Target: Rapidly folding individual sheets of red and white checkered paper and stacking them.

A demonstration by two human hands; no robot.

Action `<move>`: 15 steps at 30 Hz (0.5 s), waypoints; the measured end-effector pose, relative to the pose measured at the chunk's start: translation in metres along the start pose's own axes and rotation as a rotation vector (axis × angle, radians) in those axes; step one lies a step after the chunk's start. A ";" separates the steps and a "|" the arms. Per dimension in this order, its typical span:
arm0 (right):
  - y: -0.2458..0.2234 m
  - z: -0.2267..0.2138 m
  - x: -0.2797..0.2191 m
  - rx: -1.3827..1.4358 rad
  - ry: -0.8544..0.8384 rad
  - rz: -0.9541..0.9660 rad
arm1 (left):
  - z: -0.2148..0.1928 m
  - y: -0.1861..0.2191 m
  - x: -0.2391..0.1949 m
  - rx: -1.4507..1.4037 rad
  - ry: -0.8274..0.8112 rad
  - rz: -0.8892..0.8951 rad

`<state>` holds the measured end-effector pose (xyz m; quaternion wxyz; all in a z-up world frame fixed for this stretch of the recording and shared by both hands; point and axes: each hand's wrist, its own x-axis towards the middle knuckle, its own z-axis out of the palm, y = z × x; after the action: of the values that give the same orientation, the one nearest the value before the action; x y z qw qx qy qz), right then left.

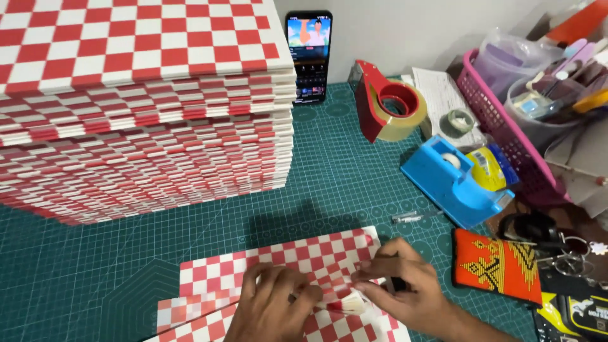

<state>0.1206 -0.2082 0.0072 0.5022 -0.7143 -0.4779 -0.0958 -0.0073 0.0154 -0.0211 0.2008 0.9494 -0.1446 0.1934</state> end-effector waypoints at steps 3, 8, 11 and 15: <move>-0.003 0.001 0.003 -0.019 0.011 0.024 | 0.008 -0.003 0.004 0.120 0.173 0.096; 0.018 0.005 -0.012 -0.130 -0.088 0.195 | 0.009 0.000 0.016 0.240 0.462 0.109; 0.025 0.006 -0.017 -0.183 -0.083 0.145 | 0.030 -0.010 0.041 0.395 0.886 0.103; -0.014 0.025 0.011 -0.185 0.067 0.197 | 0.079 -0.008 0.021 0.080 0.728 -0.411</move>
<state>0.1070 -0.1815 0.0106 0.4569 -0.7975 -0.3775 -0.1132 0.0387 -0.0158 -0.0815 0.2363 0.8353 0.1356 0.4775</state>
